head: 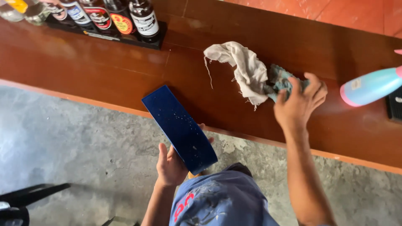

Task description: Spraying and wiping down a bar mat, bar counter, and a dining table in a restaurant.

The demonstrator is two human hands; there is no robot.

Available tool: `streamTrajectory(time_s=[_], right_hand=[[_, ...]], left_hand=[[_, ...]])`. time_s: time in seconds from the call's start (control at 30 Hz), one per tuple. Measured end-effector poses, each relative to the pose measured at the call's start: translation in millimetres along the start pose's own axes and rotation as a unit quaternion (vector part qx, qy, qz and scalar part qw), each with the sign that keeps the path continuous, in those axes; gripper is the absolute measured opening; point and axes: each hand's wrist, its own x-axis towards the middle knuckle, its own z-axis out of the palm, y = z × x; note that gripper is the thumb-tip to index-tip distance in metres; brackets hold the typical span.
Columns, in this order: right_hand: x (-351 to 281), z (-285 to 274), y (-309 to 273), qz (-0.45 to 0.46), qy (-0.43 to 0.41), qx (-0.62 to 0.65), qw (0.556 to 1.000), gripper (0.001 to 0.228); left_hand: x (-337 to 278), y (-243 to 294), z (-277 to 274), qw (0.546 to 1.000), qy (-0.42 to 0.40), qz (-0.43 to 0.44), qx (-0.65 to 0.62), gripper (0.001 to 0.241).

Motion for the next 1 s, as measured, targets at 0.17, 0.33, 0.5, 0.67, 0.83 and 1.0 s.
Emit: streamTrajectory(time_s=[0.17,0.33,0.5,0.67,0.83,1.0], right_hand=[[29,48,-33,-0.062,-0.001,0.149,0.987,0.047],[33,99,-27,-0.025,-0.124,0.103,0.987,0.016],[22,16,-52,0.211,-0.112,0.473,0.848,0.015],[-29,-67,-96,0.090,-0.108,0.589,0.796,0.019],[-83,-99,-102,-0.248,-0.223,0.584,0.740,0.017],[-104,-93,-62,-0.374,-0.101,0.466,0.795,0.032]], left_hand=[[-10,-23,-15,0.984,0.169,0.026,-0.055,0.066],[-21,-33,-19,0.976,0.213,0.026,-0.031,0.059],[-31,-46,-13,0.987,0.144,0.068,-0.034,0.060],[-53,-92,-44,0.976,0.179,0.119,-0.016,0.064],[-32,-117,-7,0.959,0.218,0.181,-0.002,0.072],[-36,-149,25,0.945,0.244,0.215,0.011,0.071]])
